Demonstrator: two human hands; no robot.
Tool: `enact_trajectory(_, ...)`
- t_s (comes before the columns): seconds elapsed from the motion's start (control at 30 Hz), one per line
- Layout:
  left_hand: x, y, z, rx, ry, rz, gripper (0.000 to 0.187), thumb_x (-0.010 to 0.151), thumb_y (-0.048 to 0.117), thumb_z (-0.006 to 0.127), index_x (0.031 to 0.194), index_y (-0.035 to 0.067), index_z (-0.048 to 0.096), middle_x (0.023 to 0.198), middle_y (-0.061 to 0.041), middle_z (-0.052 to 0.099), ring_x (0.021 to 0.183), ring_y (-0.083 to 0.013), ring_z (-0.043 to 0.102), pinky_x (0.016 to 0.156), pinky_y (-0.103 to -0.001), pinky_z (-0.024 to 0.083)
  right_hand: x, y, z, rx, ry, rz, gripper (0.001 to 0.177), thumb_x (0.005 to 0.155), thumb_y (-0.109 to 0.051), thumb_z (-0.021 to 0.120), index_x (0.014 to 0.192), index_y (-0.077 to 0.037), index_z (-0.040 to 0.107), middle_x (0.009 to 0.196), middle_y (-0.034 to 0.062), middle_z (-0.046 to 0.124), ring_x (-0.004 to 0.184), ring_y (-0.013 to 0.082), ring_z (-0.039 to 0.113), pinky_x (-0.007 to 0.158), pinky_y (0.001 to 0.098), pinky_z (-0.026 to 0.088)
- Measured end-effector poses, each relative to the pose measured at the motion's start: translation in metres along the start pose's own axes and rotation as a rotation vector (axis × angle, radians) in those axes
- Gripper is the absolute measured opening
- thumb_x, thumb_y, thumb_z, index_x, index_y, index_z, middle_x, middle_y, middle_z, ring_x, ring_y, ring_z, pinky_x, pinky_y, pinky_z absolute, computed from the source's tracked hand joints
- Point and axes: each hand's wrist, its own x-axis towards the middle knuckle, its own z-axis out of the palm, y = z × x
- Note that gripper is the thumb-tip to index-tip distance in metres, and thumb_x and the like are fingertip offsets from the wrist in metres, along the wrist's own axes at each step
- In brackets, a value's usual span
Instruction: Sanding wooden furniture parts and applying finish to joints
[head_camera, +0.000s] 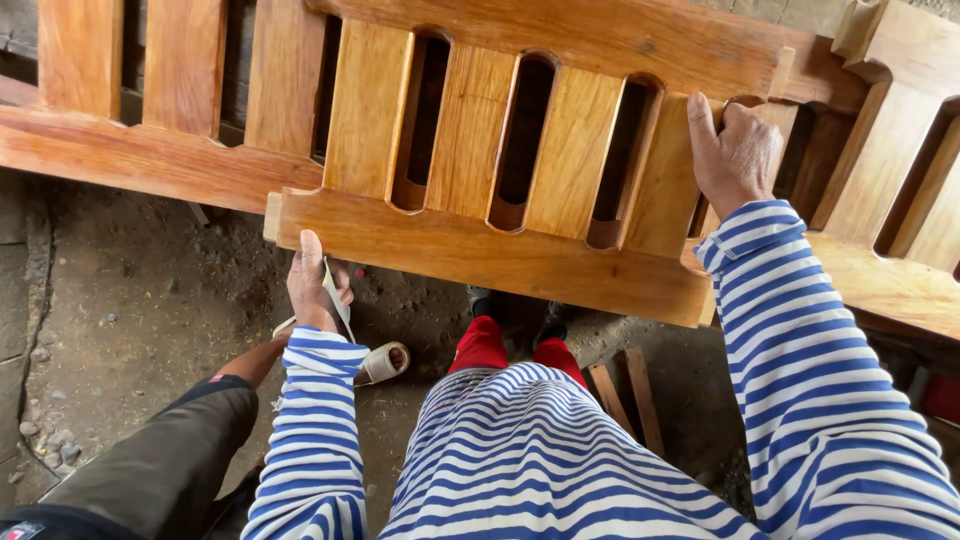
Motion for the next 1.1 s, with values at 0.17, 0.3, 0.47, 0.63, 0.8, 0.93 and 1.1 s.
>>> enact_trajectory(0.17,-0.023,0.024,0.007,0.073,-0.006,0.013,0.05,0.093,0.061,0.054,0.097,0.011,0.054,0.048,-0.003,0.041,0.034,-0.0119,0.03,0.033,-0.026,0.026,-0.014,0.0,-0.024,-0.275,0.041,-0.252,0.068,0.126,-0.049,0.07,0.071,-0.017,0.046,0.057,-0.0045,0.042,0.05,0.0107,0.036,0.046,0.0311,0.032)
enact_trajectory(0.3,0.007,-0.005,-0.021,0.15,-0.005,0.109,0.048,0.1,0.055,0.064,0.078,0.015,0.051,0.052,-0.003,0.046,0.043,-0.011,0.04,0.041,-0.026,0.034,-0.063,-0.052,-0.044,0.007,0.163,-0.526,0.034,0.106,-0.019,0.077,0.077,-0.012,0.061,0.064,0.007,0.056,0.06,0.0259,0.053,0.057,0.0353,0.044)
enact_trajectory(0.47,0.007,0.033,-0.041,1.064,-0.096,0.115,0.069,0.102,0.073,0.052,0.092,0.01,0.077,0.075,-0.015,0.069,0.082,-0.0393,0.069,0.076,-0.047,0.053,-0.135,-0.092,0.005,0.17,0.072,-0.683,0.025,0.083,-0.021,0.08,0.106,-0.013,0.074,0.092,0.009,0.071,0.086,0.031,0.069,0.076,0.0425,0.056)
enact_trajectory(0.63,-0.048,0.12,0.019,0.466,-0.325,0.311,0.031,0.106,0.033,0.063,0.087,0.009,0.059,0.059,-0.008,0.057,0.051,-0.0163,0.058,0.05,-0.029,0.051,-0.185,-0.1,0.019,0.195,0.03,-0.498,0.056,0.095,-0.025,0.069,0.141,0.002,0.055,0.134,0.0272,0.054,0.119,0.0453,0.058,0.102,0.0531,0.046)
enact_trajectory(0.8,-0.001,0.108,0.069,0.147,-0.433,0.235,0.022,0.107,0.03,0.059,0.1,0.01,0.058,0.055,-0.002,0.042,0.041,-0.0081,0.044,0.039,-0.02,0.037,-0.186,-0.074,0.034,0.001,0.028,-0.456,0.056,0.098,-0.04,0.065,0.143,-0.008,0.056,0.11,0.0127,0.067,0.113,0.0287,0.065,0.115,0.0541,0.028)
enact_trajectory(0.93,0.013,0.087,0.12,-0.05,-0.482,0.031,0.023,0.104,0.032,0.062,0.093,0.012,0.058,0.049,0.003,0.037,0.037,-0.005,0.039,0.033,-0.017,0.031,-0.183,-0.065,0.034,-0.04,0.08,-0.503,0.047,0.096,-0.043,0.067,0.135,-0.018,0.065,0.104,0.0038,0.072,0.111,0.0195,0.067,0.115,0.0514,0.029)
enact_trajectory(1.1,-0.004,0.05,0.165,-0.061,-0.454,-0.084,0.03,0.106,0.033,0.053,0.091,0.008,0.058,0.053,-0.002,0.042,0.04,-0.0122,0.043,0.035,-0.022,0.033,-0.188,-0.055,0.026,0.04,0.094,-0.49,0.028,0.096,-0.039,0.068,0.119,-0.023,0.072,0.112,-0.0004,0.074,0.119,0.0179,0.065,0.113,0.0458,0.033)
